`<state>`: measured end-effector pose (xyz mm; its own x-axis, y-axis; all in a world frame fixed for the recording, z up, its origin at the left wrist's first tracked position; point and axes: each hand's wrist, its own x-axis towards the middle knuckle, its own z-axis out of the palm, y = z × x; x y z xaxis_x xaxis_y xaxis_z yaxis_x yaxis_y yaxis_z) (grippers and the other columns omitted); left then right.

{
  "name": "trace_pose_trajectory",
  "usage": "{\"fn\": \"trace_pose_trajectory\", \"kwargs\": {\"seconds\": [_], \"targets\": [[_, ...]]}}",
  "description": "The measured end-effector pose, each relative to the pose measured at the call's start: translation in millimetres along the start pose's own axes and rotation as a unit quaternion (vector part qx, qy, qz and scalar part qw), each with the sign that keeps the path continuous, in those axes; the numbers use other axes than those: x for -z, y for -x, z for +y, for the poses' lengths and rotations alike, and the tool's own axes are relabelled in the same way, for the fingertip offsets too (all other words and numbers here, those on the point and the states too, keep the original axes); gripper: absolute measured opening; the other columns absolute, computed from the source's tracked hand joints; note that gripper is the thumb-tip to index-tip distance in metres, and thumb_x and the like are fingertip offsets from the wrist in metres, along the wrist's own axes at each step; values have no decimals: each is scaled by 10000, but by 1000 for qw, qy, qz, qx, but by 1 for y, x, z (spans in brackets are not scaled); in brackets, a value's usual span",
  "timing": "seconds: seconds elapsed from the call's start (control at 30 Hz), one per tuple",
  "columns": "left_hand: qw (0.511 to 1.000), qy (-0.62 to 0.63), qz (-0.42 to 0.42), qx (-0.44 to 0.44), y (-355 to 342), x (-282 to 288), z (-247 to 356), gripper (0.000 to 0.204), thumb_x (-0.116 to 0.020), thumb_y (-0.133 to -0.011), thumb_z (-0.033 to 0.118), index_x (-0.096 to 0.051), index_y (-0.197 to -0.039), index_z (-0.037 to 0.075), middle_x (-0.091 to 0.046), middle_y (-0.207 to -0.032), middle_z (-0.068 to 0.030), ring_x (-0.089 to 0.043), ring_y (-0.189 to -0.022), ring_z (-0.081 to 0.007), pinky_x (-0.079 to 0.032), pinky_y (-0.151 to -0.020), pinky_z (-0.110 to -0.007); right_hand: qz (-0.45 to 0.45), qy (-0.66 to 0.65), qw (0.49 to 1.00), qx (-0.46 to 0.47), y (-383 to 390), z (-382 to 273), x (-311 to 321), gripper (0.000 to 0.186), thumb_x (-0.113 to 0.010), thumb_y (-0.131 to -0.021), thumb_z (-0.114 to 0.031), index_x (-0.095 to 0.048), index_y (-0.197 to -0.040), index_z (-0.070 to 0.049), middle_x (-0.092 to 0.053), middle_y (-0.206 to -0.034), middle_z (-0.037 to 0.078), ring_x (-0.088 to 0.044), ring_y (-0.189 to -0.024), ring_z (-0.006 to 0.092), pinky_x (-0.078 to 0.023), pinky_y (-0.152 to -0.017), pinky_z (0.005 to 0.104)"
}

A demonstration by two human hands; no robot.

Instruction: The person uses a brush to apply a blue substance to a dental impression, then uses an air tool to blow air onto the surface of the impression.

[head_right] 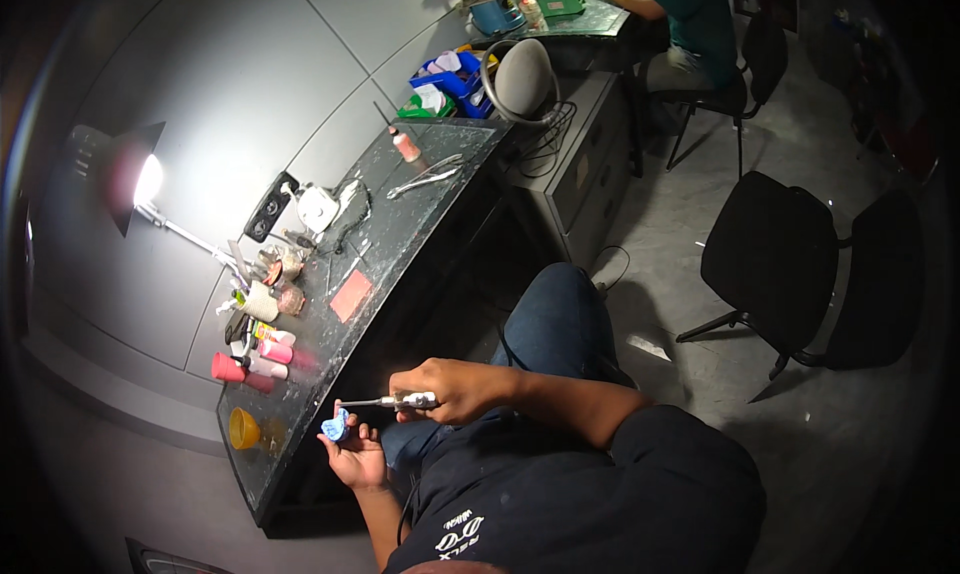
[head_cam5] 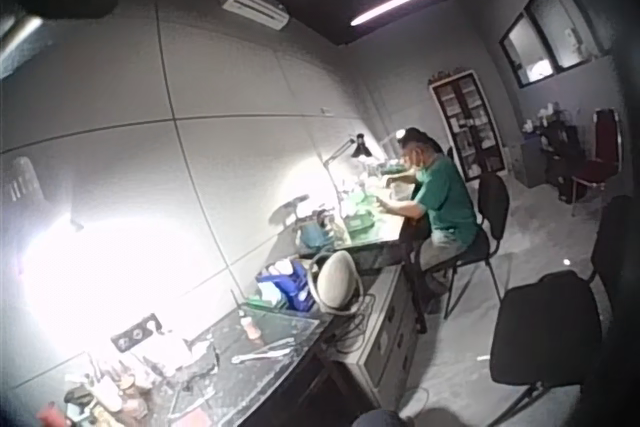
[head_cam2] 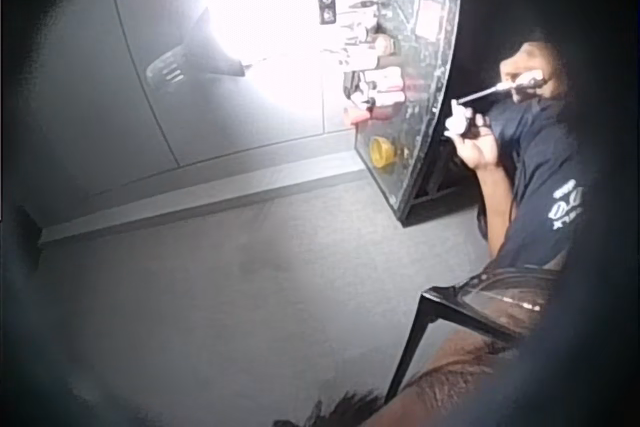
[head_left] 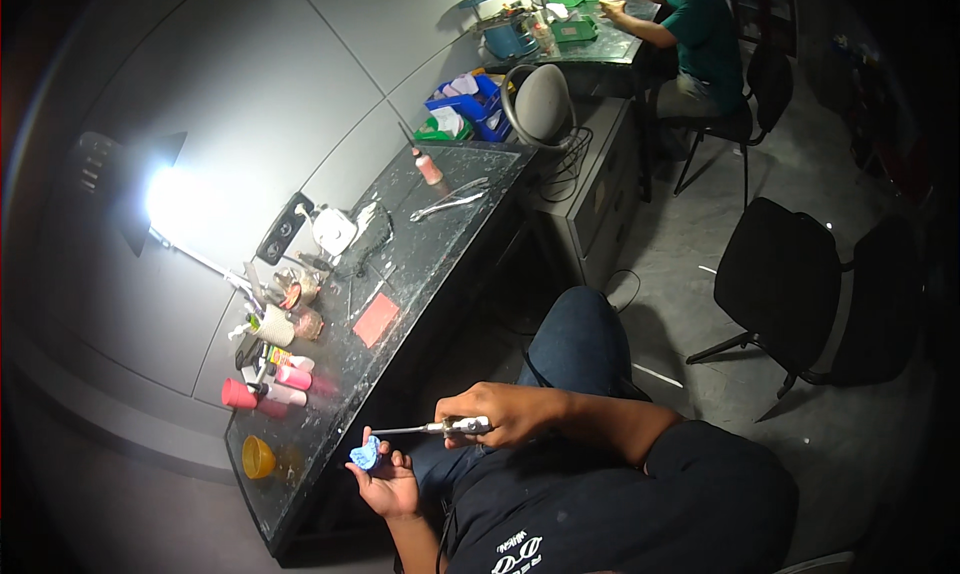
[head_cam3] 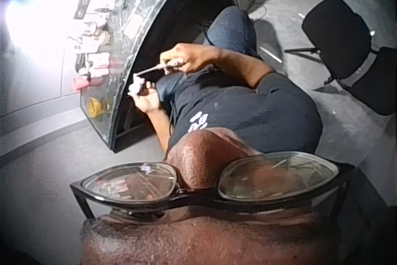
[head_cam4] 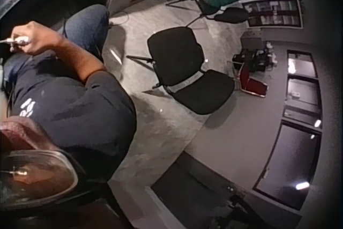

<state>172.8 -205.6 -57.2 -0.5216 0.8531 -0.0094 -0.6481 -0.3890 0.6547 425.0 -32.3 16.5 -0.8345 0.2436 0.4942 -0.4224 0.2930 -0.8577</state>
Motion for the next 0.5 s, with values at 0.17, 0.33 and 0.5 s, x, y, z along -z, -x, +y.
{"fn": "trace_pose_trajectory", "kwargs": {"seconds": [0.17,0.33,0.5], "targets": [[998,54,-14,-8,-7,19,5,660,-353,-1039,558,-416,-1492,82,-590,-1013,-129,-539,-818,-222,-413,-707,-338,-17,68,993,-95,0,-8,1,227,-765,-875,-158,-594,-870,-10,-668,-712,129,-660,-642,288,-451,-576,399],[954,177,244,2,-16,62,9,629,-347,-1000,543,-587,-1332,64,-628,-1028,-218,-596,-877,-309,-508,-715,-396,-66,114,984,-118,0,4,-19,275,-788,-848,-260,-629,-868,-37,-699,-775,152,-699,-755,353,-509,-638,445],[927,191,322,-13,-21,80,8,583,-351,-986,527,-634,-1245,88,-646,-998,-209,-612,-861,-307,-490,-676,-402,-99,138,979,-116,0,6,-26,250,-781,-845,-235,-643,-899,-34,-713,-810,153,-700,-807,360,-518,-682,449]]}}
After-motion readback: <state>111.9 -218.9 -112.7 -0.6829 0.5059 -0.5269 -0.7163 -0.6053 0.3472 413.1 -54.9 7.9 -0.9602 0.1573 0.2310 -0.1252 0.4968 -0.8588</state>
